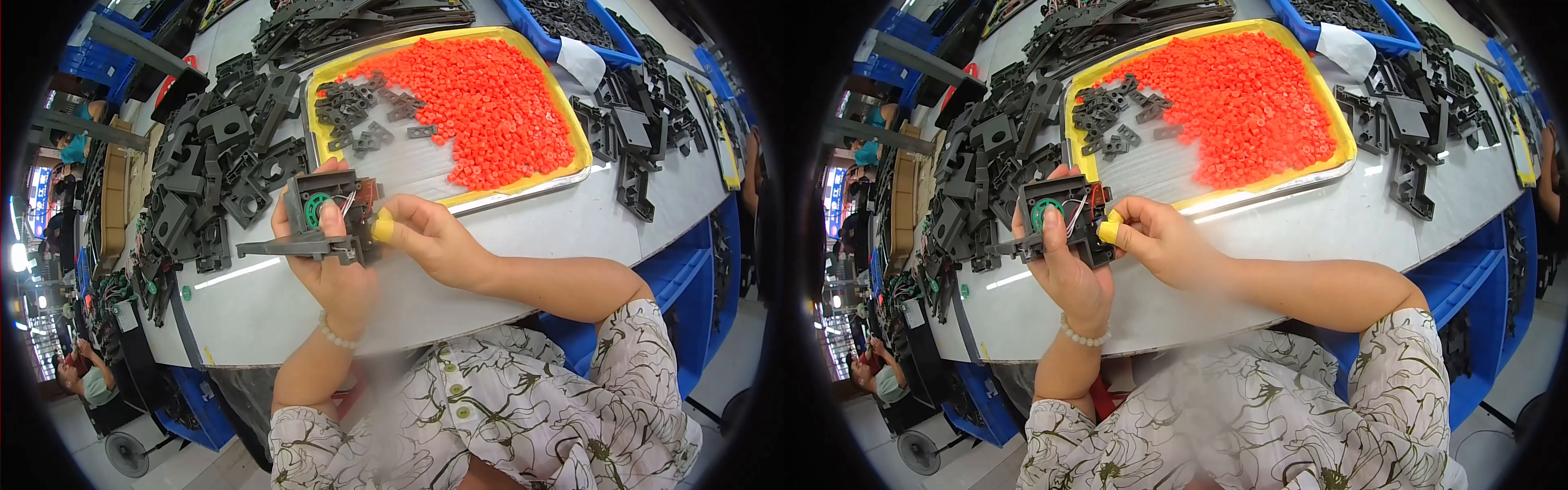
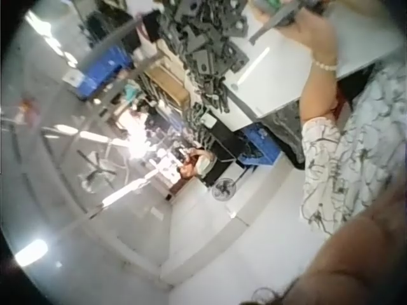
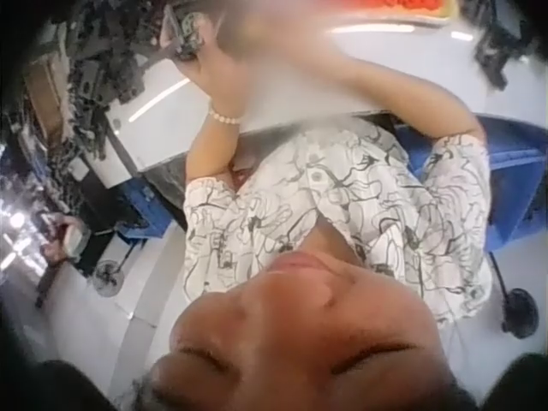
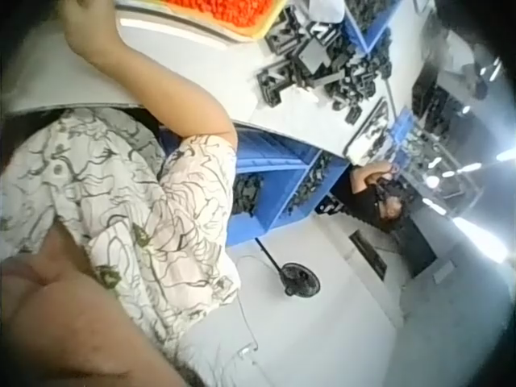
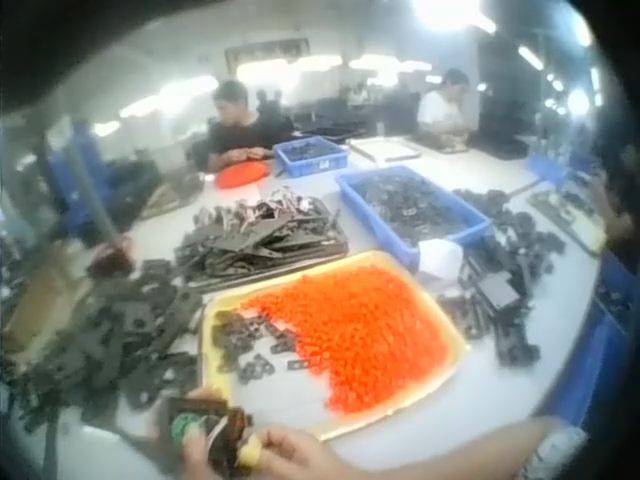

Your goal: The person assembles electronic components and an internal fan into plastic housings by connecting internal wiring and securing the components with screws using a manual screwdriver.

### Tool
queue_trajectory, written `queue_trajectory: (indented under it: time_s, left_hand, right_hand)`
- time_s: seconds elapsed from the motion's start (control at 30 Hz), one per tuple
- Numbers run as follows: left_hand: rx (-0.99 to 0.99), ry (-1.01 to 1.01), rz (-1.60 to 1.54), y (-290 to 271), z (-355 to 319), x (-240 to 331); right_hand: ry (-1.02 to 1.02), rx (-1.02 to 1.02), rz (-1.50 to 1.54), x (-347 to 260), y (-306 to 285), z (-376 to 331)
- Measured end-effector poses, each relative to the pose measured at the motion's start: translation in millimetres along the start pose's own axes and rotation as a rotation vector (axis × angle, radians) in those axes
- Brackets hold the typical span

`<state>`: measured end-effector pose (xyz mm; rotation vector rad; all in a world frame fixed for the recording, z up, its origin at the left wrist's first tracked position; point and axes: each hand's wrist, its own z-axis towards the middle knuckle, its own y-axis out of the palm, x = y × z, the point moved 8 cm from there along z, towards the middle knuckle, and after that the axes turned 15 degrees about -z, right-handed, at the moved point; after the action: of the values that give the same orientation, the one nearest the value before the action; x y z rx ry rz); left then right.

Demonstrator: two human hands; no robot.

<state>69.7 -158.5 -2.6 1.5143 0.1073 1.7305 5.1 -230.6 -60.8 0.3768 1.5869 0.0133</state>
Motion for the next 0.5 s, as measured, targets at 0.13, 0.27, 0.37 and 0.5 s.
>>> queue_trajectory:
  time_s: [0.13,0.27,0.37,0.5]
  left_hand:
    - [-0.003,0.02,0.0,-0.5,3.3,0.4]
    - [-0.046,0.042,0.025,0.7,4.3,0.5]
    - [-0.017,0.027,-0.015,3.1,3.9,1.5]
    - [-0.005,0.012,-0.019,2.1,4.3,0.7]
  right_hand:
    - [0.056,-0.079,0.098,-0.3,2.2,0.6]
    - [0.078,-0.118,0.093,0.4,1.0,0.3]
    - [0.018,-0.075,0.051,-4.8,-1.5,-0.5]
    - [0.014,-0.06,0.044,-5.5,-0.9,-0.1]
